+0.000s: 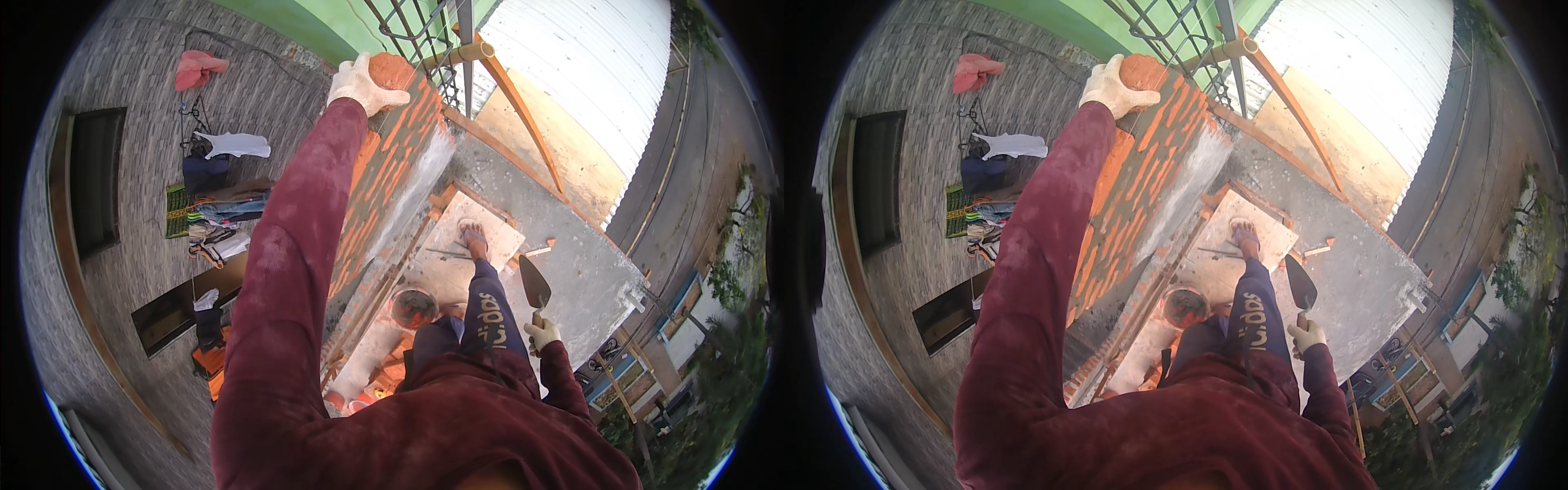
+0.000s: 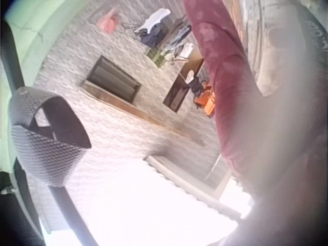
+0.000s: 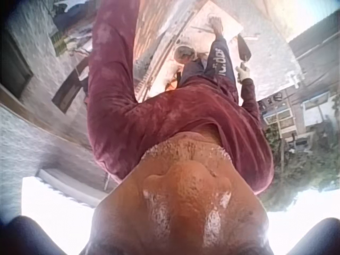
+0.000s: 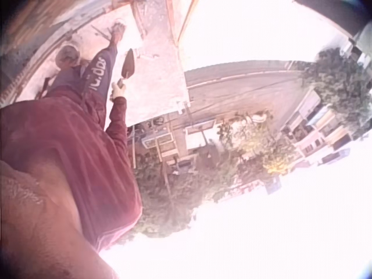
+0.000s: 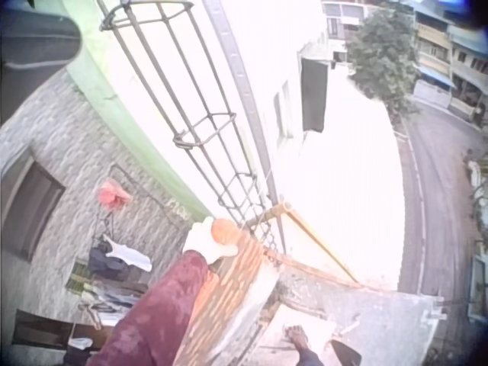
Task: The person scoops mortar from a bucket using a trowel and applies it to red bricks on a low wall. They place each brick, tap it into position, and scrape off excess mortar, repeating the process along the wall.
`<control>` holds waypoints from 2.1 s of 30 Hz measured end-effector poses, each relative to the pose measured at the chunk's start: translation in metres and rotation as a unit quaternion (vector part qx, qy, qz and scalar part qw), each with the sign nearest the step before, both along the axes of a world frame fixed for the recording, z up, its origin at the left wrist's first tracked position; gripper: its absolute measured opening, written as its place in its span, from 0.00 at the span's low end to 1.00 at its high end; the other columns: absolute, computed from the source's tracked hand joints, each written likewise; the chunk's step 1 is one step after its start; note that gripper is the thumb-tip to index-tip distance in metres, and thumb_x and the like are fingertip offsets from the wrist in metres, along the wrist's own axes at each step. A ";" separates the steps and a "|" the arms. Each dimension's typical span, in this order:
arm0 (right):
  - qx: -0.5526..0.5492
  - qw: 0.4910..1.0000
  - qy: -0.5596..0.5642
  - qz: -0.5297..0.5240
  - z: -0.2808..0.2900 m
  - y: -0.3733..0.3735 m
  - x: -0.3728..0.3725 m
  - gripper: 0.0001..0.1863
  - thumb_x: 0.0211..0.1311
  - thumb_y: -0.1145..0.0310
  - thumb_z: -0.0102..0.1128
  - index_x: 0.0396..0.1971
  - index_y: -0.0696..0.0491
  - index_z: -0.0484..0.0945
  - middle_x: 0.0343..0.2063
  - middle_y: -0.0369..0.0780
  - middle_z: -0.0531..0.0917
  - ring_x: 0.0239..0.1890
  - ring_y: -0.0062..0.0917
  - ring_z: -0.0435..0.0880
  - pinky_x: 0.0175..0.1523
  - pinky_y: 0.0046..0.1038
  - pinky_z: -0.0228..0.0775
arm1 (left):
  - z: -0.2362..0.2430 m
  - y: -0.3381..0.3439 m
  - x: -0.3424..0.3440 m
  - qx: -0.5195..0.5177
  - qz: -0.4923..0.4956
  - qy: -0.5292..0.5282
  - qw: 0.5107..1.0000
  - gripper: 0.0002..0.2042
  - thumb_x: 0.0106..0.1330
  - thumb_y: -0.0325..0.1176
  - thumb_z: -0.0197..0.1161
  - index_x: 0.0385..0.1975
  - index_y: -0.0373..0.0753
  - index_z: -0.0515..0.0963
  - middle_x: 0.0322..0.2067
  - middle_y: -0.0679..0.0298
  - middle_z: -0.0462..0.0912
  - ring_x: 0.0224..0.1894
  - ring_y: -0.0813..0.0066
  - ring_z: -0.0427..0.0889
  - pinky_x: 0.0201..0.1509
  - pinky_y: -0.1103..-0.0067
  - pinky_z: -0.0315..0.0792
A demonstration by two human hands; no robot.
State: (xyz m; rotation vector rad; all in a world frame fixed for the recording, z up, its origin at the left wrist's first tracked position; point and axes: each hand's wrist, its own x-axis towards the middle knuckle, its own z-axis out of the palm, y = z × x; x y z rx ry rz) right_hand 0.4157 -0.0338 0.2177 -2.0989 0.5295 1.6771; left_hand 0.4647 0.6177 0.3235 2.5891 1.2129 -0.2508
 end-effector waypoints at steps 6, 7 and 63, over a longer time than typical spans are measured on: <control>-0.010 0.999 0.005 0.030 -0.001 0.002 0.001 0.21 0.58 0.57 0.68 0.41 0.59 0.77 0.21 0.39 0.79 0.15 0.26 0.79 0.19 0.31 0.74 | -0.001 0.000 0.002 0.007 -0.013 0.019 1.000 0.64 0.39 0.69 0.81 0.77 0.42 0.56 0.68 0.49 0.66 0.69 0.49 0.69 0.70 0.60 0.73; -0.010 0.999 0.005 0.033 -0.003 0.004 0.003 0.21 0.58 0.57 0.67 0.41 0.59 0.77 0.21 0.40 0.79 0.15 0.26 0.80 0.19 0.32 0.74 | -0.002 0.000 0.004 0.008 -0.016 0.012 1.000 0.64 0.40 0.69 0.80 0.77 0.42 0.56 0.69 0.48 0.65 0.70 0.48 0.68 0.71 0.60 0.72; 0.426 0.534 -0.537 0.495 0.113 0.488 0.164 0.23 0.78 0.54 0.51 0.60 0.55 0.75 0.40 0.53 0.87 0.43 0.45 0.90 0.48 0.35 0.81 | -0.036 -0.007 -0.059 0.006 0.145 -0.208 0.967 0.40 0.56 0.63 0.68 0.64 0.43 0.76 0.59 0.51 0.82 0.65 0.53 0.77 0.77 0.47 0.51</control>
